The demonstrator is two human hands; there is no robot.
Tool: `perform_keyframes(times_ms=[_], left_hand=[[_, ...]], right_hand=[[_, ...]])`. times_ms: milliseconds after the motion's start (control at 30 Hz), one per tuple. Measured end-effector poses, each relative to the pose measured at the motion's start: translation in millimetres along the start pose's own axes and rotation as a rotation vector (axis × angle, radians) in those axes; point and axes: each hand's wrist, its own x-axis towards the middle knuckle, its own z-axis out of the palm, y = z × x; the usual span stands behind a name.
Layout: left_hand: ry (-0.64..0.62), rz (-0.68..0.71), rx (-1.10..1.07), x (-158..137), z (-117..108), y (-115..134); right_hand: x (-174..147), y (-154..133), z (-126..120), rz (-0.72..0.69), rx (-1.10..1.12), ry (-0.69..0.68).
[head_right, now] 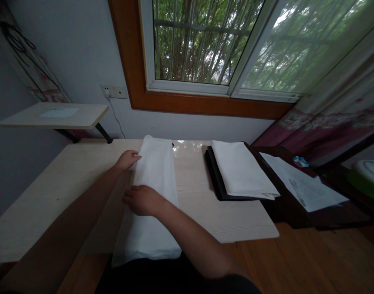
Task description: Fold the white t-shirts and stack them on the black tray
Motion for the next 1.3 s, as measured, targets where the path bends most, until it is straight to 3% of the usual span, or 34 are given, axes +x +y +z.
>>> perform_keyframes(times_ms=[467,767,933,1300], left_hand=[[0.046,-0.019,-0.043,5,1,2],[0.064,-0.025,-0.075,-1,0,-5],[0.108,-0.025,-0.059,1,1,-10],[0.243,0.113,0.113,-6,2,-21]], right_hand=[[-1,-1,3,0.003,0.133,0.057],[-7,-6,29,0.018,0.085,0.089],[-8,-7,31,-0.004,0.082,0.062],[-9,-7,30,-0.043,0.236,0.037]])
